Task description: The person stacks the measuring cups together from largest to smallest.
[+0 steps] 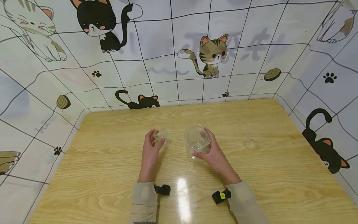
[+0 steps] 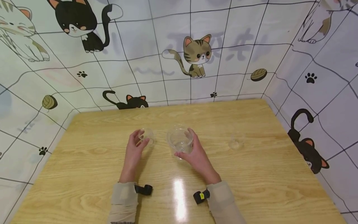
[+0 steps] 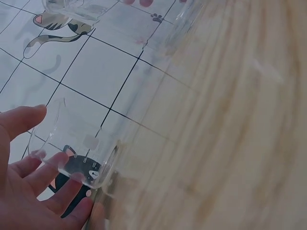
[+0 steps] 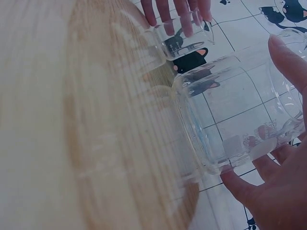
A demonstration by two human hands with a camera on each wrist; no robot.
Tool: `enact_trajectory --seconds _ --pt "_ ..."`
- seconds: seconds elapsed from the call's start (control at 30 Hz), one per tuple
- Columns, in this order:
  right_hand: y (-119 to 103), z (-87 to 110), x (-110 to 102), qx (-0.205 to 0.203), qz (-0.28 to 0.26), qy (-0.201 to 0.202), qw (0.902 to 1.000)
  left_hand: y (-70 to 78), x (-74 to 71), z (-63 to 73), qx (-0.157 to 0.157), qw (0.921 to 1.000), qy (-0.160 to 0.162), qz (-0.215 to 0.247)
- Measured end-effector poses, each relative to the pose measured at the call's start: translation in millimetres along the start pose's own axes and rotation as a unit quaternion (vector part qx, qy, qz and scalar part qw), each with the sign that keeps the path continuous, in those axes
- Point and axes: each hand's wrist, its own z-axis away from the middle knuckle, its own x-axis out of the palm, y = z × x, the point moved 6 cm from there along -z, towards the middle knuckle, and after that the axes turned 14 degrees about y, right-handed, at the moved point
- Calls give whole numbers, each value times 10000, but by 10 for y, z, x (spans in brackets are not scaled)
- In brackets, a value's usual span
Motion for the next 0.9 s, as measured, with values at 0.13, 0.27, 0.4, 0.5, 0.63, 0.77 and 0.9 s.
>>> enact_trajectory --seconds 0.13,0.27,0.4,0.5,0.63,0.77,0.9 --pt "-11 -9 4 -28 -41 7 10000 49 -19 2 -42 9996 -250 160" --pt "-50 6 -8 26 -63 6 10000 136 -30 34 -9 9980 -556 296" --pt "-47 10 -15 95 -63 18 9999 38 -11 4 170 9967 -756 251" --pt "3 -5 -8 75 -76 56 9999 -10 -9 -11 217 9951 -951 188" --pt "9 -14 -4 21 -161 73 9998 -3 -24 -2 248 9931 -1146 69" --pt "-9 -13 4 -27 -211 37 9998 40 -45 13 301 9906 -1330 141" --pt "-7 -8 6 38 -179 19 9998 133 -71 54 326 9855 -1614 407"
